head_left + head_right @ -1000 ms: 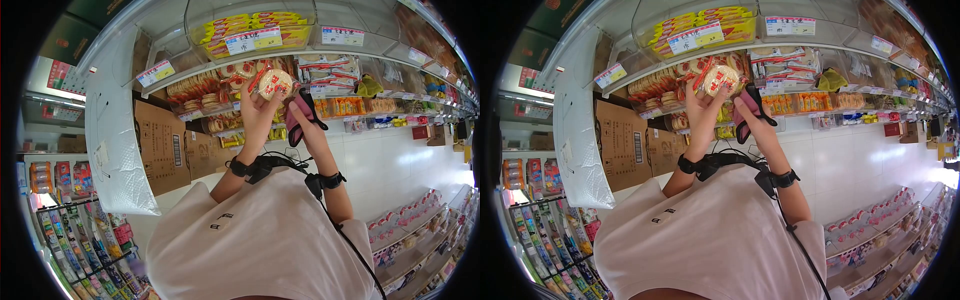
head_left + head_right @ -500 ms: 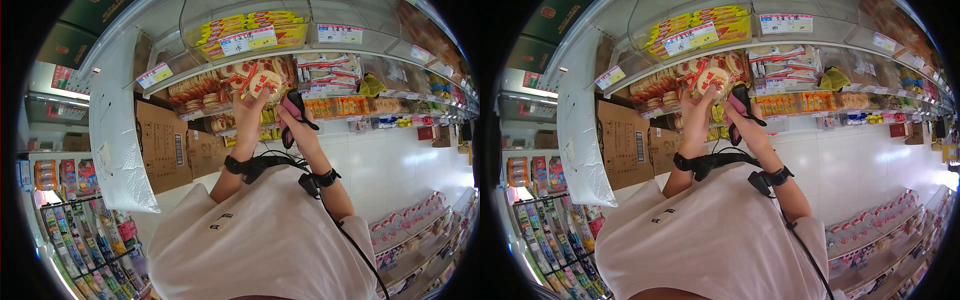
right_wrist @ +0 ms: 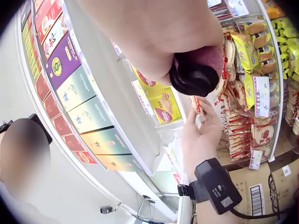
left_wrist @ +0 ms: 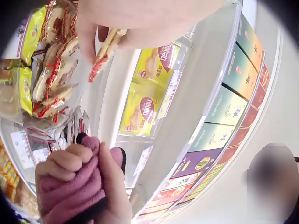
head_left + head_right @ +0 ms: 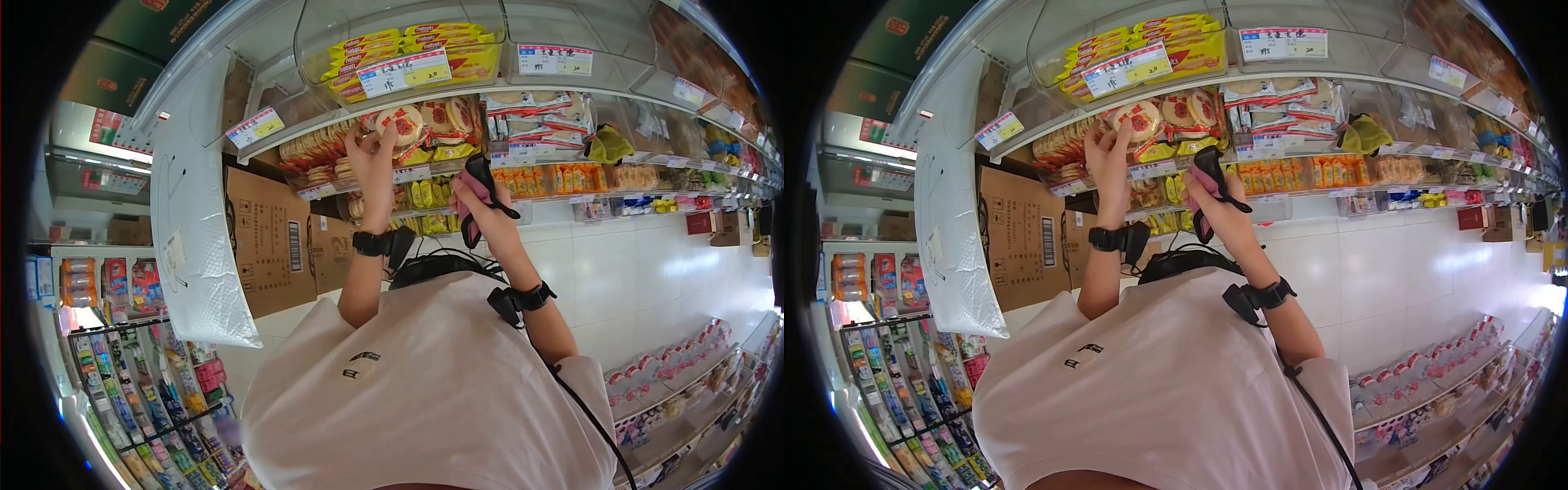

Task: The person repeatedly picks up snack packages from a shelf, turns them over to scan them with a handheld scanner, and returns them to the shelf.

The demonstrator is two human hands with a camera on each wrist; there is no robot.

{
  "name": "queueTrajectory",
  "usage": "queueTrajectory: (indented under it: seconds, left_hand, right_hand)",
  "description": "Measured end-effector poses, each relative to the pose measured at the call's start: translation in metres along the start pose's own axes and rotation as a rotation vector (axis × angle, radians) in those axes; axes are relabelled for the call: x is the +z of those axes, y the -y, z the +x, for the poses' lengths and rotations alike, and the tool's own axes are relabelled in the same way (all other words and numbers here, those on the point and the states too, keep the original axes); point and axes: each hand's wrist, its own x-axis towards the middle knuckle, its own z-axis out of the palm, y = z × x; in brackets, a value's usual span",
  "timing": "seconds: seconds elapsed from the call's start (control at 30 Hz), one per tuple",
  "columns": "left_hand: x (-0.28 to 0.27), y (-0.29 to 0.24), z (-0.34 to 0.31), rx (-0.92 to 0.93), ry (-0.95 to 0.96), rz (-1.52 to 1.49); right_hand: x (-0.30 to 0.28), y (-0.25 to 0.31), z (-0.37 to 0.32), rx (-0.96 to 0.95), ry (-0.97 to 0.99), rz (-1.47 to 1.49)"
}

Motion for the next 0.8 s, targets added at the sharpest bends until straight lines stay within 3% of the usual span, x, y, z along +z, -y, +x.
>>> queueTrajectory:
  seconds: [0.13,0.23,0.47,0.8]
  left_hand:
    - [-0.004,0.025,0.03,0.065,0.002,0.121]
    - [0.0,0.034,0.039,0.223,0.0,0.134]
    - [0.005,0.036,0.057,0.306,-0.01,0.388]
    - [0.002,0.03,0.04,0.522,0.086,0.413]
  right_hand:
    - [-0.002,-0.006,-0.001,0.003,0.03,0.001]
    - [-0.002,-0.003,-0.002,0.001,0.03,0.021]
    - [0.003,-0.004,-0.008,0.014,-0.015,0.067]
    - [0.002,-0.004,-0.008,0.017,-0.015,0.044]
